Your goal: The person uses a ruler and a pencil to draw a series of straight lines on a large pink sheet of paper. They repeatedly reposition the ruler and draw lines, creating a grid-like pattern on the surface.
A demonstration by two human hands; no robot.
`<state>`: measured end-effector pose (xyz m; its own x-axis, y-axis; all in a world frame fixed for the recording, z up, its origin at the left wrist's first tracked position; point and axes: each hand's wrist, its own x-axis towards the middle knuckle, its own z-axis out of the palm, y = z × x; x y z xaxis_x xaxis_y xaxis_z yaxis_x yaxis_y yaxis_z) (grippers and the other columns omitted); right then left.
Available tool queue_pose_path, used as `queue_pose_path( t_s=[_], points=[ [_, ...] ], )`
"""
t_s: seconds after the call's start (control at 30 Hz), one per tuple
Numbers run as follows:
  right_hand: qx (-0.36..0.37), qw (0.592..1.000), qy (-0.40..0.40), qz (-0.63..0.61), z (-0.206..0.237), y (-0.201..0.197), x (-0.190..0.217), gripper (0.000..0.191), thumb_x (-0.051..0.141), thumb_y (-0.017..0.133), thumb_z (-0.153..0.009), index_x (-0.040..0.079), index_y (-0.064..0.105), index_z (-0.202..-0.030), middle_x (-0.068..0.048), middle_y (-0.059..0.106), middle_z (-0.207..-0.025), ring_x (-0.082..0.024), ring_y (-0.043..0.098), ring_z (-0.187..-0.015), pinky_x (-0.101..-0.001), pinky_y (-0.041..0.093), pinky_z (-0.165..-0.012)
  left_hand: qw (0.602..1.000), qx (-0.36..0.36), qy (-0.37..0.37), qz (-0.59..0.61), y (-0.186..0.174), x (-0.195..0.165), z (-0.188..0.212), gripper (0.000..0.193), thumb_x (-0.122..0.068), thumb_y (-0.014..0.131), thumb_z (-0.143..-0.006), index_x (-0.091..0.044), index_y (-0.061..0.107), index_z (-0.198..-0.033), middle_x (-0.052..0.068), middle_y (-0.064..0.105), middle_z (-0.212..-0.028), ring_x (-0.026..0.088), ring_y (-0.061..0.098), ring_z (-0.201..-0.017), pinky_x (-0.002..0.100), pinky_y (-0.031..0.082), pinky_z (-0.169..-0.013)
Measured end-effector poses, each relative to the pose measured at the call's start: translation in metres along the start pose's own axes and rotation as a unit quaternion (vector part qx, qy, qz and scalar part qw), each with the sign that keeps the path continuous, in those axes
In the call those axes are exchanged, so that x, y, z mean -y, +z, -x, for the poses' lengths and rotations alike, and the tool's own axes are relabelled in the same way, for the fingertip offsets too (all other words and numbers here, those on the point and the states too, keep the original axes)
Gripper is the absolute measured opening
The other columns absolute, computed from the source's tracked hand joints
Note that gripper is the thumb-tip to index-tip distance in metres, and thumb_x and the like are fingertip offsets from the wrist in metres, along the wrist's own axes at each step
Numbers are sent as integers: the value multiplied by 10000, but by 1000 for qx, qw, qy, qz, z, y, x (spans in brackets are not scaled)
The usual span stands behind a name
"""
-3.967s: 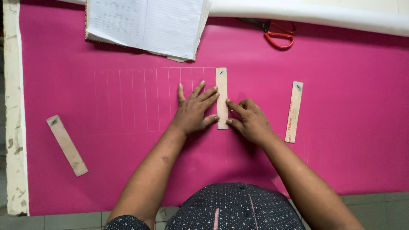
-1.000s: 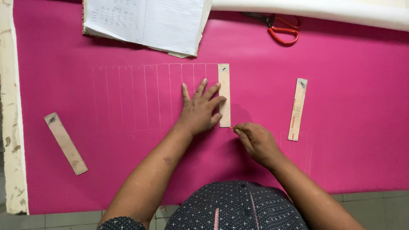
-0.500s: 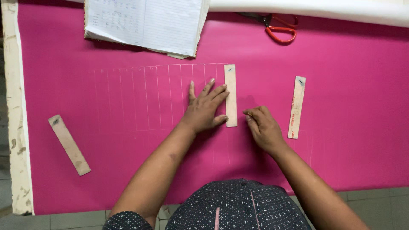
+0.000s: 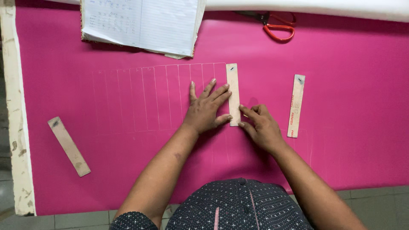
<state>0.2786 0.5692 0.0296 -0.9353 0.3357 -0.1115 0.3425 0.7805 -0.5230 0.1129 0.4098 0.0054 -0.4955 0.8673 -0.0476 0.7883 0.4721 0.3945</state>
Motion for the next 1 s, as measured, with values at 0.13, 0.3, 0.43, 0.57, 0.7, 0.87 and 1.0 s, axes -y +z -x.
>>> queue_pose_path(
  t_s=[0.13, 0.3, 0.43, 0.57, 0.7, 0.87, 1.0],
  points=[
    [1, 1000, 3, 17, 1, 3, -1, 530, 316, 770, -879, 232, 643, -1387, -119, 582, -1166, -270, 639, -987, -404, 558, -795, 1000, 5, -1, -7, 1, 0, 0, 821, -664, 662, -824, -304, 432, -1525, -99, 326, -1631, 235, 192, -1546, 748, -48, -1170],
    [2, 1000, -2, 24, 2, 3, 0, 535, 324, 758, -886, 236, 635, -1400, -114, 570, -1173, -264, 635, -986, -403, 561, -789, 1000, -3, 5, -7, 2, 0, 1, 794, -633, 664, -854, -288, 436, -1532, -98, 326, -1642, 234, 187, -1554, 755, -45, -1170],
    [7, 999, 8, 33, 1, 3, 2, 538, 327, 756, -886, 241, 629, -1402, -112, 564, -1165, -258, 631, -977, -397, 561, -779, 1000, -1, 6, -9, 3, 1, 1, 790, -622, 663, -854, -282, 433, -1528, -93, 322, -1641, 235, 178, -1552, 756, -46, -1166],
    [2, 999, 5, 35, 3, 2, 3, 539, 342, 748, -896, 252, 626, -1414, -103, 565, -1170, -258, 627, -998, -406, 558, -797, 1000, -5, 8, -3, 2, 1, 0, 789, -623, 664, -853, -284, 435, -1528, -88, 324, -1639, 242, 175, -1552, 760, -51, -1169],
    [9, 999, -1, 43, 3, 3, 2, 582, 380, 755, -874, 246, 611, -1422, -122, 550, -1176, -275, 617, -1016, -422, 551, -812, 1000, 0, 6, -6, -2, -1, 2, 818, -621, 675, -835, -270, 432, -1534, -79, 327, -1641, 245, 181, -1553, 757, -49, -1164],
    [15, 998, -3, 62, 3, 3, 2, 593, 394, 741, -886, 251, 595, -1442, -126, 545, -1177, -272, 614, -1014, -420, 555, -804, 1000, 1, 8, -3, -5, -2, 3, 851, -652, 679, -817, -263, 430, -1531, -68, 326, -1639, 248, 187, -1548, 756, -54, -1165],
    [21, 998, 9, 53, 3, 3, 3, 586, 391, 737, -888, 264, 592, -1441, -114, 547, -1176, -252, 616, -1002, -407, 560, -794, 1000, 0, 9, -6, -3, -2, 3, 864, -671, 678, -814, -260, 428, -1532, -69, 320, -1641, 250, 183, -1549, 754, -57, -1170]
  ],
)
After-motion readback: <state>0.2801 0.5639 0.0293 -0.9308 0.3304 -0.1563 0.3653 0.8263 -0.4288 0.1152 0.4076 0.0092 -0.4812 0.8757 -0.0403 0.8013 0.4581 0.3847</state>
